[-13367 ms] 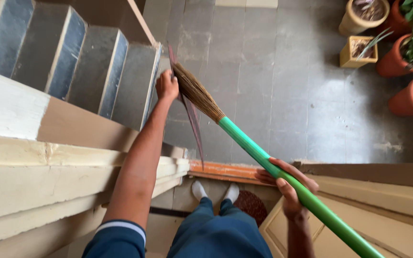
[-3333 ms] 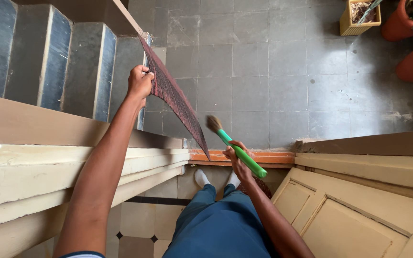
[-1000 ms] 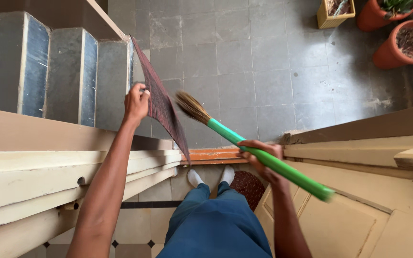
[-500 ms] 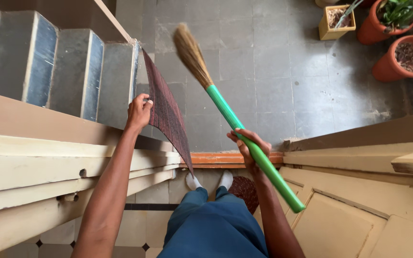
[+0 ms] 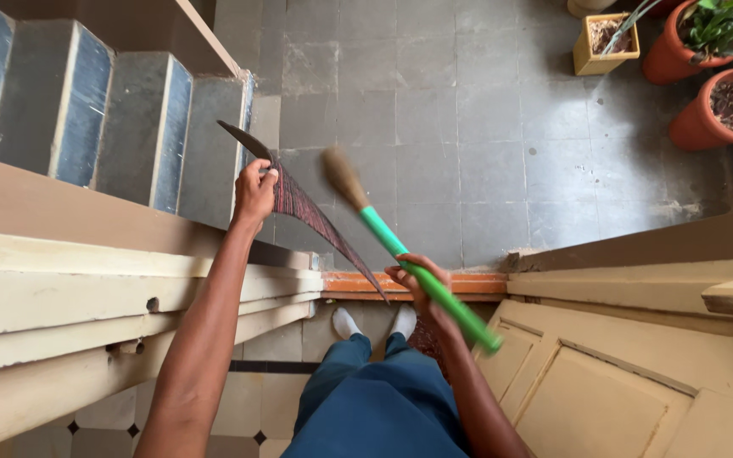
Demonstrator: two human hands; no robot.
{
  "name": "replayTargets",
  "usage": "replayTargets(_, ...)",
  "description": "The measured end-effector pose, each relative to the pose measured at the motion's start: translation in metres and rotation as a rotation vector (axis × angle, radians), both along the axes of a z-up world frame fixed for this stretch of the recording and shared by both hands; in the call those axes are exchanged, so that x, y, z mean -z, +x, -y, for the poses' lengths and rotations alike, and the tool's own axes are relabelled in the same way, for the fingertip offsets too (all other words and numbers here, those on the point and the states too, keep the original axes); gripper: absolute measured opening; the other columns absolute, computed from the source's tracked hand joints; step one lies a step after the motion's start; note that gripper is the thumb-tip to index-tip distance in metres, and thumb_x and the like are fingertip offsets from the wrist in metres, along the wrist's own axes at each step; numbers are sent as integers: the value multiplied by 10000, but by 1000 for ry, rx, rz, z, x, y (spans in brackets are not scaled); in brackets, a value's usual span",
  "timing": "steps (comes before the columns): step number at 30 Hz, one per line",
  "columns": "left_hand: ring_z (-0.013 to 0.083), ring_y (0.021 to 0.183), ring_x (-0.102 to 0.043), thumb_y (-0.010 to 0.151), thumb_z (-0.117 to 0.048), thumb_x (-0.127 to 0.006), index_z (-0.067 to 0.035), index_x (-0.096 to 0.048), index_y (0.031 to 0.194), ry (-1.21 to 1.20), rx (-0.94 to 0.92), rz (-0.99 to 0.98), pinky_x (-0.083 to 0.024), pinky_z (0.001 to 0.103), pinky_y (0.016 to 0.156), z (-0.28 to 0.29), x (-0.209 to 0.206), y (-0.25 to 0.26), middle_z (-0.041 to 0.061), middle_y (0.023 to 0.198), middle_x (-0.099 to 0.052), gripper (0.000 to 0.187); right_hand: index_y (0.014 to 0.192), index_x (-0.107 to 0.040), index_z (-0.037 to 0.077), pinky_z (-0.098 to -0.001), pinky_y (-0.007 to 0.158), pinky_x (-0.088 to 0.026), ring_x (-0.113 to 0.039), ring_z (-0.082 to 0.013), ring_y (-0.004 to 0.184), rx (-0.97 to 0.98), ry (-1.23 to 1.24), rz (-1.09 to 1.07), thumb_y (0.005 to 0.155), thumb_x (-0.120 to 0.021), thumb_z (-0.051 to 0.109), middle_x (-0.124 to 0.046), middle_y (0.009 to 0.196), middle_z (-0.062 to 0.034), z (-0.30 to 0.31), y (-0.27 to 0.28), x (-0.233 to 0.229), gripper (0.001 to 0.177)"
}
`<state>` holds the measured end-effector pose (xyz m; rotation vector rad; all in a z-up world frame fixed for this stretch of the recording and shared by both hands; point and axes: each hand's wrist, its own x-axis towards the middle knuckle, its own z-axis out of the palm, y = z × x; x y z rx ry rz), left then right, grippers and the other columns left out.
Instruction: The person picks up a rectangular doormat and a round rug, then uses a broom to beat them against a staircase railing to remove dust. The person handles both rugs sequentially, shaking and brushing them before placing them back on the floor.
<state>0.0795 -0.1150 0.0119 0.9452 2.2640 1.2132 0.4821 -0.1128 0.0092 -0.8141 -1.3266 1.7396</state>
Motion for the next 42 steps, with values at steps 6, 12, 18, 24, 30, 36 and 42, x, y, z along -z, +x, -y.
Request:
replayTargets(6, 152, 821, -627, 971, -130, -657, 5, -649, 1218, 68, -101, 118, -515, 323, 722, 8, 16, -9, 87, 940, -693, 282, 1188, -651, -107, -438, 814, -705, -806, -355, 892, 198, -137, 89, 926, -567, 44, -756, 952, -297, -13, 22, -10, 313)
replayTargets(12, 166, 885, -668, 957, -122, -660, 9, -653, 1198, 91, -86, 47, -535, 331, 778, 3, 37, 12, 111, 995, -709, 274, 1158, -673, -108, -431, 759, -718, -811, -353, 829, -2, -107, 116, 885, -565, 47, -752, 877, -293, -11, 21, -17, 332)
replayTargets(18, 204, 862, -689, 960, -150, -640, 13, -650, 1171, 61, -87, 80, -548, 366, 771, 5, 35, 37, 122, 952, -730, 267, 1191, -710, -7, -332, 712, -690, -824, -249, 796, -132, 49, 467, 916, -623, 160, -812, 851, -207, -4, -17, -67, 333)
replayTargets(24, 246, 838, -716, 957, -179, -639, 9, -669, 1181, 102, -84, -5, -550, 387, 761, 36, 38, 60, 150, 927, -749, 294, 1257, -689, 12, -336, 711, -707, -828, -241, 824, -268, 49, 414, 909, -613, 137, -798, 943, -215, 1, -46, -94, 378)
replayTargets(30, 239, 774, -716, 989, -211, -605, -1, -640, 1228, 44, 43, -86, -540, 391, 730, 81, 41, 75, 141, 880, -751, 320, 1383, -602, 57, -376, 634, -708, -804, -255, 771, -47, -23, 537, 952, -626, 235, -771, 914, -247, 19, -24, -95, 466)
replayTargets(36, 242, 638, -625, 1001, -214, -596, 10, -617, 1199, 153, 141, -49, -490, 408, 660, 123, 34, 90, 127, 704, -665, 300, 1326, -640, -13, -386, 712, -693, -799, -260, 830, 35, -126, 575, 952, -652, 216, -776, 935, -236, 89, -19, -102, 439)
replayTargets(42, 213, 680, -659, 1003, -195, -589, 9, -596, 1174, 215, 299, 2, -510, 387, 675, 164, 36, 98, 99, 741, -683, 267, 1336, -610, -22, -372, 710, -688, -792, -278, 834, 212, -216, 445, 958, -626, 219, -756, 1021, -220, 185, 5, -93, 449)
